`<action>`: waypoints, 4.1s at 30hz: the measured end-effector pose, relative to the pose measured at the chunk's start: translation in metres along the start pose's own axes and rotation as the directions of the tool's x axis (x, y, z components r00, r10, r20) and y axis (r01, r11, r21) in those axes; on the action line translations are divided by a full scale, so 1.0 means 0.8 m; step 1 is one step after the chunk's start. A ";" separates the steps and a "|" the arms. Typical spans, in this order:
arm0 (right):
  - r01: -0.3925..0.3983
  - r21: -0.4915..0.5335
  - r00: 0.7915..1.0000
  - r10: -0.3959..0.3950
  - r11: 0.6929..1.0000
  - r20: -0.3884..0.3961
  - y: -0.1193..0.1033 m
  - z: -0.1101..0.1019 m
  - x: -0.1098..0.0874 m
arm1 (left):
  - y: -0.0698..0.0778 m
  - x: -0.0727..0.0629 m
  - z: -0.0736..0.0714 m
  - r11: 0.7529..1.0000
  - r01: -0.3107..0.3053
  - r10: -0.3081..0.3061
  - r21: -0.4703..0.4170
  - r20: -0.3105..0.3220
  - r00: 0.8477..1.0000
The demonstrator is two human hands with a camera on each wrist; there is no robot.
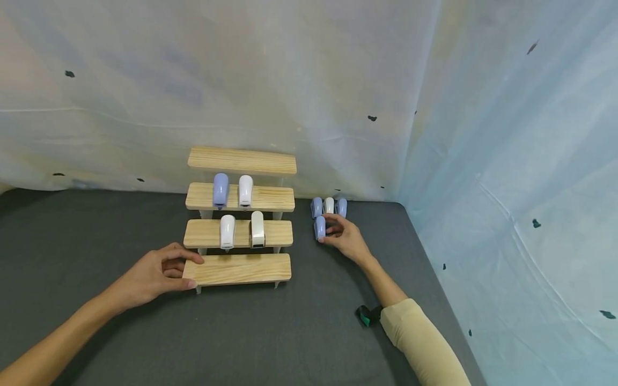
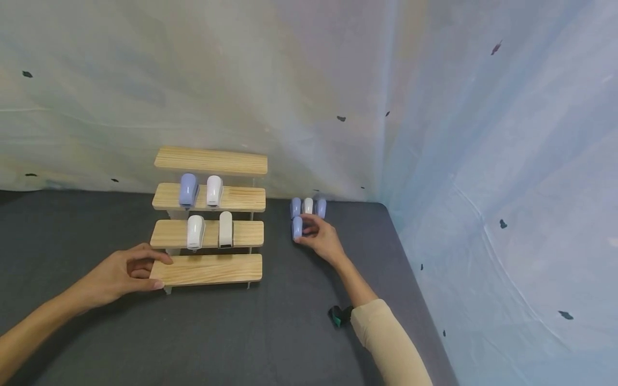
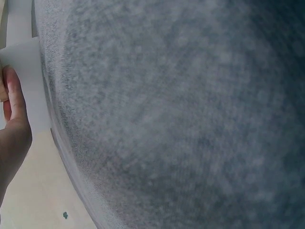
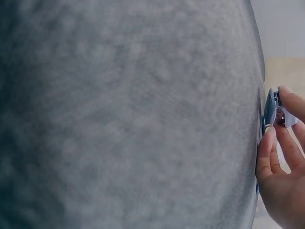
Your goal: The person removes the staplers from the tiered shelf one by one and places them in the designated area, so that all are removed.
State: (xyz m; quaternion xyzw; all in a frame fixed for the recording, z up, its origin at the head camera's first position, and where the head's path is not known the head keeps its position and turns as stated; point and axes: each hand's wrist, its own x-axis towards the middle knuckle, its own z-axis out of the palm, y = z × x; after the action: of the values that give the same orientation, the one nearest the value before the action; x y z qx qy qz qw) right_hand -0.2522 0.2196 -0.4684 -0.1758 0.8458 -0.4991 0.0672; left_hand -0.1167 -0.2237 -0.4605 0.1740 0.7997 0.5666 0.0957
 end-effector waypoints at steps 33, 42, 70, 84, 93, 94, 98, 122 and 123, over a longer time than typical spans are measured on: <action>0.081 0.071 0.994 -0.076 0.994 -0.073 -0.039 -0.013 -0.007 | 0.000 0.000 0.000 1.000 0.001 -0.001 -0.013 -0.003 1.000; 0.131 0.072 0.985 -0.121 0.989 -0.123 -0.061 -0.016 -0.005 | -0.003 0.000 0.001 1.000 0.000 0.000 -0.007 0.006 1.000; 0.228 0.069 0.970 -0.220 0.971 -0.103 -0.096 -0.003 0.010 | 0.002 0.001 -0.002 1.000 0.020 -0.020 0.008 0.008 1.000; 0.280 0.117 0.958 -0.270 0.953 -0.096 -0.126 0.006 0.020 | 0.003 0.002 -0.003 1.000 0.024 -0.024 -0.001 0.007 1.000; 0.314 0.096 0.948 -0.307 0.944 -0.084 -0.187 0.014 0.009 | 0.002 0.002 -0.002 1.000 0.001 -0.001 -0.008 0.019 1.000; 0.320 0.104 0.946 -0.313 0.942 -0.081 -0.190 0.015 0.010 | 0.002 0.001 -0.002 1.000 0.003 -0.003 -0.004 0.019 1.000; 0.329 0.128 0.944 -0.324 0.936 -0.057 -0.188 0.019 0.020 | 0.002 0.001 -0.002 1.000 0.024 -0.025 0.009 0.013 1.000; 0.299 0.240 0.947 -0.318 0.924 0.043 -0.189 0.064 0.054 | -0.001 0.001 0.000 1.000 0.016 -0.016 -0.017 0.031 0.999; 0.293 0.247 0.948 -0.314 0.924 0.049 -0.190 0.065 0.054 | -0.001 0.001 0.000 1.000 0.019 -0.019 -0.015 0.031 0.999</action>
State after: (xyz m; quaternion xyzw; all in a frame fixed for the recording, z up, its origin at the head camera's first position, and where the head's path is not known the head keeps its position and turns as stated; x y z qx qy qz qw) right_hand -0.2425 0.0941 -0.3598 -0.3173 0.7392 -0.5923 0.0465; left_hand -0.1172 -0.2238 -0.4611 0.1744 0.7955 0.5689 0.1146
